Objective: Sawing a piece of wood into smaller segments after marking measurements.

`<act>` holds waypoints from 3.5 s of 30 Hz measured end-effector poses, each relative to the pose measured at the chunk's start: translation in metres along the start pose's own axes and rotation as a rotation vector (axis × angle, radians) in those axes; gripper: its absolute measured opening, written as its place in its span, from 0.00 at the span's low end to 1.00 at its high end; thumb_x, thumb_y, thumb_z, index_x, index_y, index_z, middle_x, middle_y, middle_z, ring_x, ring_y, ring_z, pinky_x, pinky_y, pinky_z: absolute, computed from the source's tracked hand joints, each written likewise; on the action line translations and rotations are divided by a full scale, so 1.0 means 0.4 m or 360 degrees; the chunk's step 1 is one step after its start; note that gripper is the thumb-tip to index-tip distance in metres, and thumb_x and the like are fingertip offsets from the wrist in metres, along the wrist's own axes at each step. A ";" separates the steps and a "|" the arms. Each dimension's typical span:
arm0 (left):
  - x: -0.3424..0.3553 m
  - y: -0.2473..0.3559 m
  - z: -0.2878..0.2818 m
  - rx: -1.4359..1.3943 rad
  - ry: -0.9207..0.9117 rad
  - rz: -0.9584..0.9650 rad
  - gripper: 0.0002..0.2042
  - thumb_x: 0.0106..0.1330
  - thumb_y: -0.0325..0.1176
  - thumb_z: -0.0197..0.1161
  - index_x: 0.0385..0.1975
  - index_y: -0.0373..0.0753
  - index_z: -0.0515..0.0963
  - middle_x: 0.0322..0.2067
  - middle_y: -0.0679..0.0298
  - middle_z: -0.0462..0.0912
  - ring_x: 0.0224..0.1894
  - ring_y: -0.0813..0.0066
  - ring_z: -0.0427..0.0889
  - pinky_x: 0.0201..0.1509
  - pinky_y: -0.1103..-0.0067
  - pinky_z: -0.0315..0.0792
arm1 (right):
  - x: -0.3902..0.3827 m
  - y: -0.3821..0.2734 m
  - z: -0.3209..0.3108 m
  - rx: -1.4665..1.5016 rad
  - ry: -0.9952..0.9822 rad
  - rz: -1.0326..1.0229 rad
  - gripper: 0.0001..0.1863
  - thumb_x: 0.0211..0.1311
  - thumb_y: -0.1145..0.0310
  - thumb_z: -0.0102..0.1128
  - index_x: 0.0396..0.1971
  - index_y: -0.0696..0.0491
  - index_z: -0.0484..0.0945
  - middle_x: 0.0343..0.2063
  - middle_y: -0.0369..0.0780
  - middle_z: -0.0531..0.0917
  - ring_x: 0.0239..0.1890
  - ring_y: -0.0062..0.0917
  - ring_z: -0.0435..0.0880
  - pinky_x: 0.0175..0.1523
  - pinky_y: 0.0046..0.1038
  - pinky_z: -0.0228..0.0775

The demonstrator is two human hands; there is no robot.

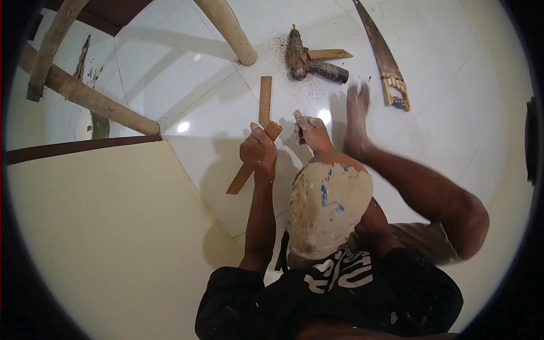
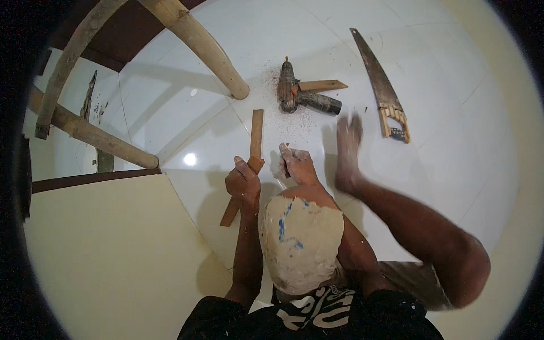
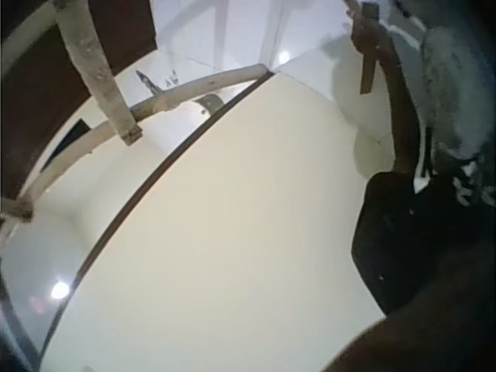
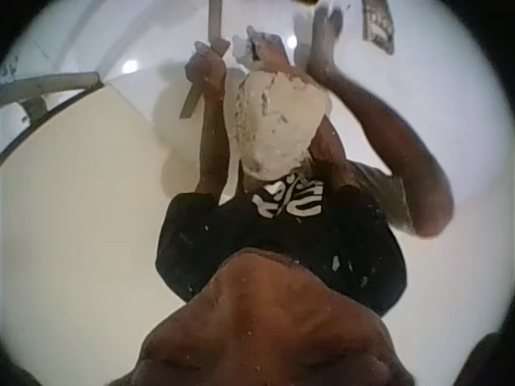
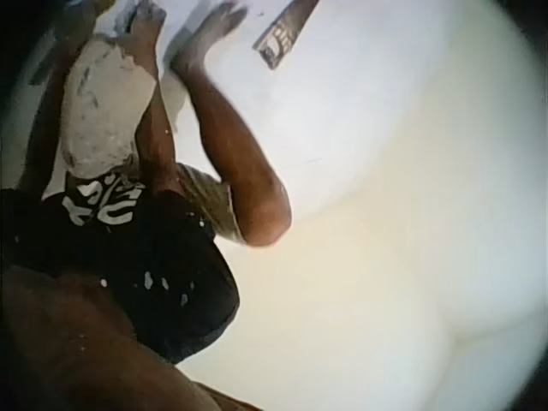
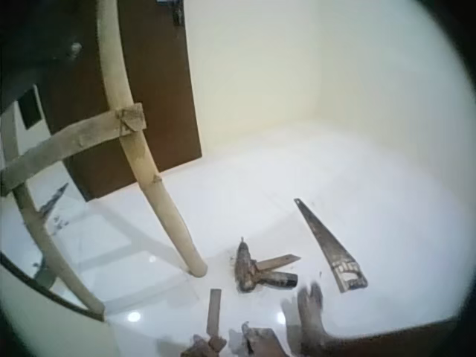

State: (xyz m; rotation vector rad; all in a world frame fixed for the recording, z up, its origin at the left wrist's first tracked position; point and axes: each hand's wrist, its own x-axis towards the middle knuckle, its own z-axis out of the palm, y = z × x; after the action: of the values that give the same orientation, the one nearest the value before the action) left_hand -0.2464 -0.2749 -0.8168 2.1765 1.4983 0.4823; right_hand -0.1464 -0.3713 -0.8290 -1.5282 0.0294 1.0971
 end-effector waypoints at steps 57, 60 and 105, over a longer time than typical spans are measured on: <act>-0.180 -0.095 0.293 -0.0163 -0.0051 0.0844 0.05 0.59 0.25 0.56 0.34 0.35 0.75 0.32 0.57 0.73 0.37 0.59 0.72 0.44 0.68 0.68 | 0.057 0.196 -0.168 -0.1618 0.0385 -0.1242 0.10 0.52 0.69 0.59 0.37 0.49 0.79 0.31 0.37 0.78 0.31 0.33 0.80 0.34 0.31 0.74; -0.175 -0.103 0.279 -0.0443 -0.0023 0.0606 0.05 0.62 0.26 0.54 0.35 0.33 0.72 0.32 0.55 0.73 0.35 0.59 0.73 0.42 0.70 0.69 | 0.054 0.180 -0.147 -0.1643 0.0338 -0.1162 0.09 0.53 0.69 0.58 0.35 0.49 0.79 0.31 0.37 0.78 0.31 0.33 0.80 0.34 0.31 0.74; 0.120 -0.083 0.187 0.0328 -0.0057 0.0180 0.19 0.56 0.47 0.64 0.32 0.34 0.77 0.22 0.50 0.80 0.24 0.56 0.81 0.28 0.69 0.75 | 0.358 -0.126 -0.222 -0.2600 0.0504 -0.0763 0.49 0.39 0.63 0.65 0.64 0.58 0.51 0.61 0.51 0.62 0.66 0.42 0.56 0.63 0.46 0.57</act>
State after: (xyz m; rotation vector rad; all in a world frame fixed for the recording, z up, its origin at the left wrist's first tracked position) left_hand -0.2165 -0.2323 -0.8960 2.4253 1.4677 0.3361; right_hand 0.0155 -0.3484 -0.8937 -2.8664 -1.2085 0.3085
